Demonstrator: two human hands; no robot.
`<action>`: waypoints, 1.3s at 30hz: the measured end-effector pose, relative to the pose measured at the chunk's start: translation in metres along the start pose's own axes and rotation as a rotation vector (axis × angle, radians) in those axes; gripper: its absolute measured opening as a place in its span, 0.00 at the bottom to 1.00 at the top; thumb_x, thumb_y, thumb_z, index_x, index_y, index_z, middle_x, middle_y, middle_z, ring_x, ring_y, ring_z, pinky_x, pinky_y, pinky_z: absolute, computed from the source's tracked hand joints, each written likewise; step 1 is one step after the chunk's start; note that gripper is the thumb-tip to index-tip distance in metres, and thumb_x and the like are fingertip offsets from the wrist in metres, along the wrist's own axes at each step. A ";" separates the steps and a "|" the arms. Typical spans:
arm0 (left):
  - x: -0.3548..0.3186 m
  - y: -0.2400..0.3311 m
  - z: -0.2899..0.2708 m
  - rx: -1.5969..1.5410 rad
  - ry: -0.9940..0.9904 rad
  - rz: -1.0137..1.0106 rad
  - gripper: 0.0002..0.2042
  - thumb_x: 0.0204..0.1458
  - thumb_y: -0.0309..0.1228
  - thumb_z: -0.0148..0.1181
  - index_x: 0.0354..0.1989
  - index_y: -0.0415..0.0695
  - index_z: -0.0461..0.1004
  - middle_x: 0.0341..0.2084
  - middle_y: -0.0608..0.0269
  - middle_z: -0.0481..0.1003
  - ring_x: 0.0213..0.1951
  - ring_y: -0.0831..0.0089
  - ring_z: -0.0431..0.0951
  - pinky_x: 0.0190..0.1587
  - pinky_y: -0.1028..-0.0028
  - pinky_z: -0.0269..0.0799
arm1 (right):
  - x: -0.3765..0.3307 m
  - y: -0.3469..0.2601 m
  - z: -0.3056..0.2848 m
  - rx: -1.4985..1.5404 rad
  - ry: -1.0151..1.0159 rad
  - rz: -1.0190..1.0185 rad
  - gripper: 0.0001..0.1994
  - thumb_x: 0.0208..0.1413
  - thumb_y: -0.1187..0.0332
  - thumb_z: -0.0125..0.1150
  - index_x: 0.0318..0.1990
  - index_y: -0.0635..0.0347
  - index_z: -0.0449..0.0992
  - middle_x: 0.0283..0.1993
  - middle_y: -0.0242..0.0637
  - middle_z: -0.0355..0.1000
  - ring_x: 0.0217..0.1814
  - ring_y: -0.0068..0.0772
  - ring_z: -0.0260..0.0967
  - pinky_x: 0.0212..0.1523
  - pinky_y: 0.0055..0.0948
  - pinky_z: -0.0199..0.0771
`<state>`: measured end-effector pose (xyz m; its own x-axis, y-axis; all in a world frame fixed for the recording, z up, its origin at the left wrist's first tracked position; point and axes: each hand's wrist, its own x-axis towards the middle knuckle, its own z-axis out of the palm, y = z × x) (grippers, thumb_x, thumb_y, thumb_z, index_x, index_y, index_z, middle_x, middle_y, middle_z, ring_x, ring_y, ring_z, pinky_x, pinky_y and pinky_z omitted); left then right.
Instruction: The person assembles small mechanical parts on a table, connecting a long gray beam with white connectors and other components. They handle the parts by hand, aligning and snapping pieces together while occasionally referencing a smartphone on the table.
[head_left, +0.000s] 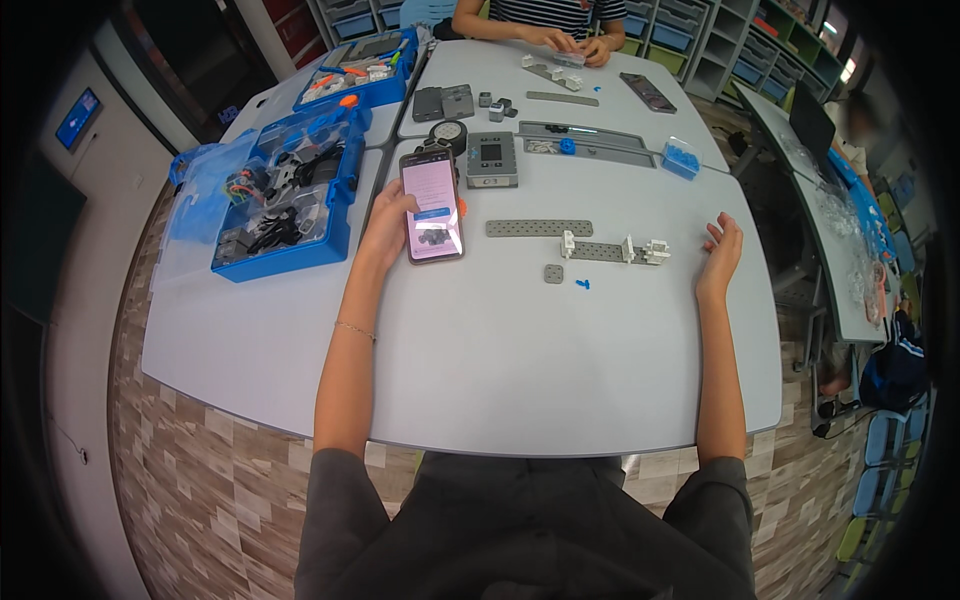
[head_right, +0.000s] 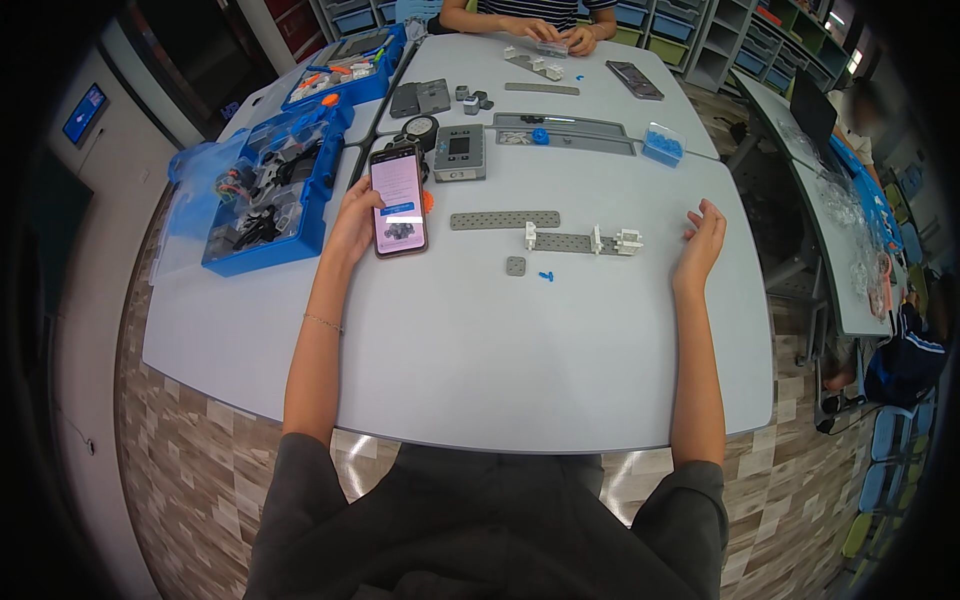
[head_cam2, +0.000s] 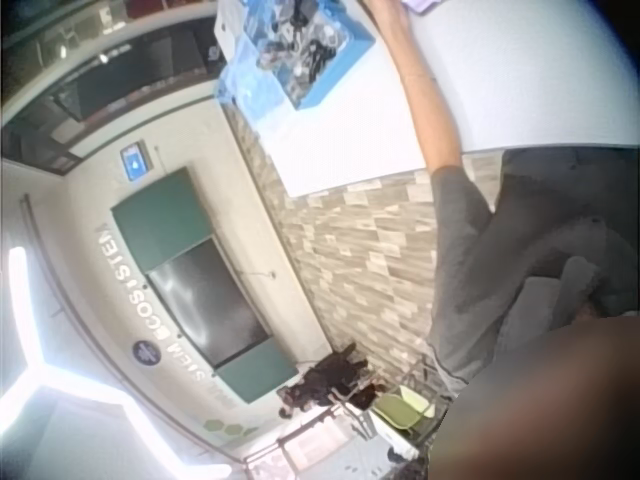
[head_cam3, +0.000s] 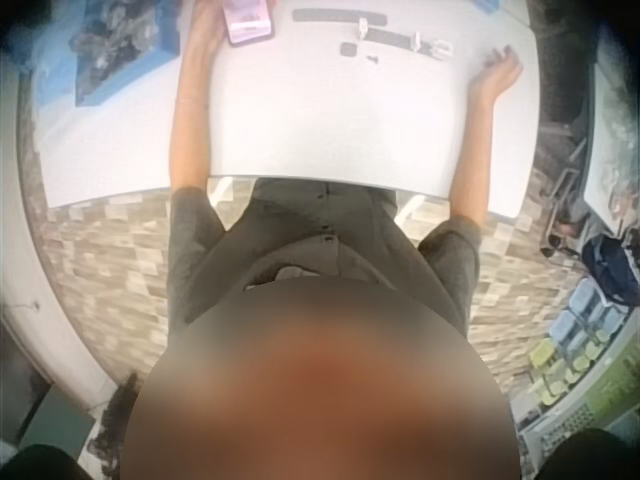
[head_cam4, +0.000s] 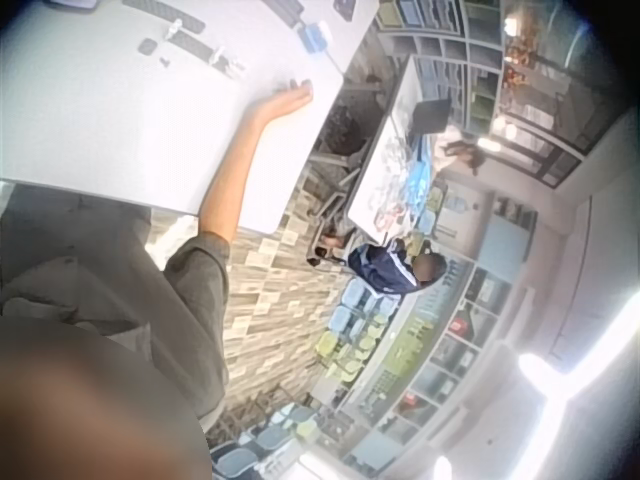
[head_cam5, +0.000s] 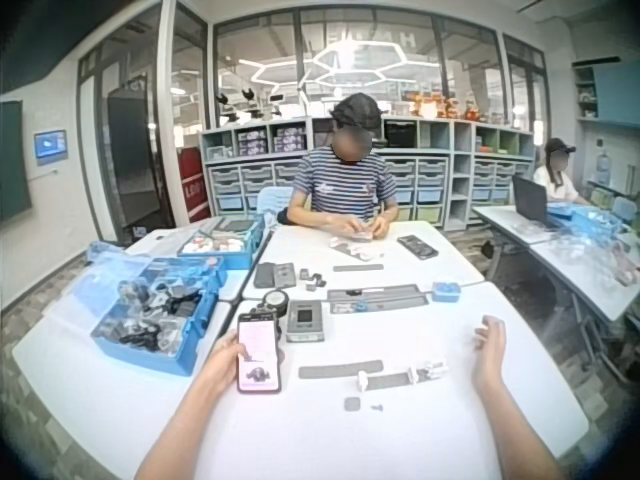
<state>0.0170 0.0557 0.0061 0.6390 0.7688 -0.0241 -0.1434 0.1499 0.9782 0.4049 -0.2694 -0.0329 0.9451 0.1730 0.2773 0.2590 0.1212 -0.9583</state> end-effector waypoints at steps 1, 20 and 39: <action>0.000 0.000 0.000 0.008 -0.004 0.003 0.28 0.53 0.18 0.46 0.66 0.28 0.60 0.54 0.38 0.76 0.55 0.53 0.82 0.62 0.59 0.80 | 0.000 0.000 0.000 -0.001 0.001 0.002 0.22 0.75 0.53 0.46 0.62 0.62 0.72 0.64 0.37 0.71 0.59 0.31 0.71 0.48 0.26 0.67; 0.001 -0.002 -0.002 -0.063 0.003 -0.029 0.21 0.64 0.29 0.46 0.64 0.34 0.66 0.56 0.41 0.78 0.56 0.57 0.82 0.63 0.60 0.80 | 0.000 -0.002 0.001 -0.009 0.018 0.007 0.23 0.75 0.52 0.47 0.62 0.62 0.73 0.63 0.37 0.71 0.59 0.31 0.71 0.48 0.27 0.67; 0.003 -0.006 0.000 -0.012 0.045 -0.016 0.20 0.65 0.30 0.51 0.62 0.33 0.65 0.53 0.40 0.79 0.52 0.56 0.85 0.54 0.62 0.86 | 0.001 0.000 -0.001 0.004 0.002 0.023 0.23 0.75 0.52 0.47 0.62 0.62 0.72 0.64 0.37 0.71 0.59 0.30 0.71 0.48 0.26 0.67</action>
<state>0.0199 0.0567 0.0002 0.6068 0.7934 -0.0491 -0.1429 0.1696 0.9751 0.4063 -0.2697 -0.0328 0.9512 0.1741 0.2548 0.2361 0.1214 -0.9641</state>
